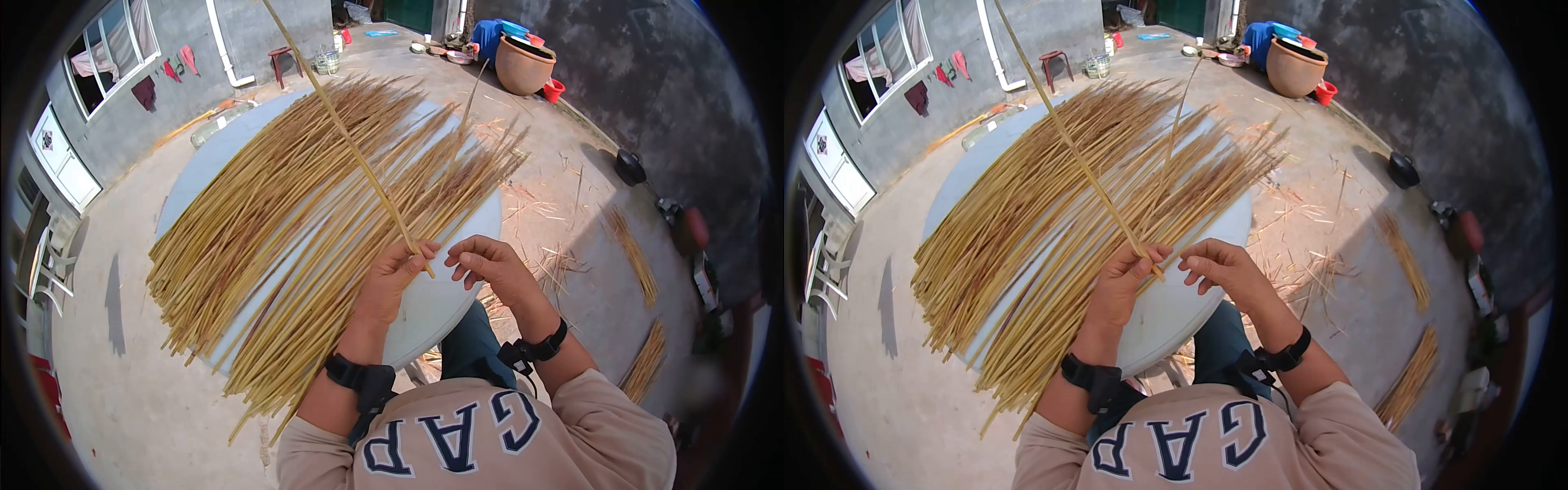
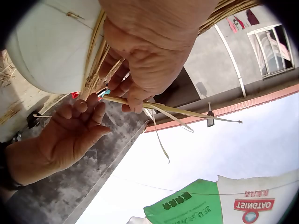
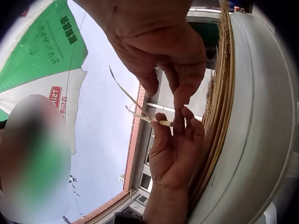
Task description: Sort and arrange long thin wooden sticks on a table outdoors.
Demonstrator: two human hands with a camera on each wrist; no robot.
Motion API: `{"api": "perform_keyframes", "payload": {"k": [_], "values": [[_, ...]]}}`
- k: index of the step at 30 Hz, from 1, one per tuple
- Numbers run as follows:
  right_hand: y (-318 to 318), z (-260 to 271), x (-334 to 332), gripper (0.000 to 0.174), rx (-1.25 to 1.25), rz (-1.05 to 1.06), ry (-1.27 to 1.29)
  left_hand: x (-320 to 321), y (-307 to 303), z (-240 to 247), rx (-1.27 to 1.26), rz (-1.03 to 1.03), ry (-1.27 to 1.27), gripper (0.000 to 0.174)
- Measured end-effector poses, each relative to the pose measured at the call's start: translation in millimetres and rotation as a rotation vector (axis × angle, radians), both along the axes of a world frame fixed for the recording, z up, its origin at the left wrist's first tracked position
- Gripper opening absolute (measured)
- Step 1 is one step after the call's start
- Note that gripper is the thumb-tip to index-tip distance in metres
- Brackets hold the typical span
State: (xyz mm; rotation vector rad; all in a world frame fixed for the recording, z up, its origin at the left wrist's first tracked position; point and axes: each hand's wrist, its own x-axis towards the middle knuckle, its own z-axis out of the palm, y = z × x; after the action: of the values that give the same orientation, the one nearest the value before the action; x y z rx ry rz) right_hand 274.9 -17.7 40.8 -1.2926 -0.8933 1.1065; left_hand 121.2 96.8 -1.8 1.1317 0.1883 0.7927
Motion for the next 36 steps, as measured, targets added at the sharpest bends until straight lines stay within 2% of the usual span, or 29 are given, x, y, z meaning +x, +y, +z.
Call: {"api": "perform_keyframes", "payload": {"k": [1,3,5,6,8,9,11,25,27,31,33,36], "values": [[5.6,-6.3,-15.6,0.022,0.023,0.080,-0.052,-1.5,-0.3,2.4,-0.027,-0.062,0.004,0.015],[15.3,-13.7,-39.1,0.022,0.089,0.044,-0.055,-4.0,0.7,4.1,-0.052,-0.118,0.005,0.015],[18.0,-22.2,-40.6,0.020,0.062,0.024,-0.082,-6.2,1.4,3.7,-0.195,-0.258,-0.021,0.017],[19.0,-24.2,-40.6,0.019,0.033,-0.002,-0.107,-5.7,-0.4,5.4,-0.198,-0.249,-0.027,0.017],[18.1,-21.7,-42.0,0.018,0.011,-0.008,-0.056,-3.5,-3.9,10.2,-0.096,0.024,0.014,0.021],[17.1,-21.0,-42.4,0.017,-0.007,-0.025,0.000,-3.5,-2.0,9.4,-0.102,0.026,0.011,0.021],[15.0,-23.4,-42.3,0.017,-0.022,-0.009,-0.002,-3.6,2.9,4.9,-0.056,0.188,-0.010,0.020],[6.6,-24.4,-40.8,0.021,-0.094,0.093,0.099,-6.3,8.6,-2.9,-0.122,0.146,-0.075,0.010],[5.6,-26.6,-38.4,0.021,-0.087,0.182,0.291,-6.2,9.1,-3.3,-0.139,0.124,-0.087,0.009],[7.2,-30.5,-37.5,0.021,-0.075,0.219,0.317,-5.6,7.1,0.4,-0.097,0.160,-0.017,0.006],[9.1,-25.5,-44.1,0.022,-0.070,0.128,0.056,-5.7,5.1,2.1,-0.044,0.204,0.037,0.006],[8.8,-28.0,-46.5,0.020,-0.075,0.119,-0.053,-5.9,0.2,6.7,0.098,0.232,0.117,0.007]]}}
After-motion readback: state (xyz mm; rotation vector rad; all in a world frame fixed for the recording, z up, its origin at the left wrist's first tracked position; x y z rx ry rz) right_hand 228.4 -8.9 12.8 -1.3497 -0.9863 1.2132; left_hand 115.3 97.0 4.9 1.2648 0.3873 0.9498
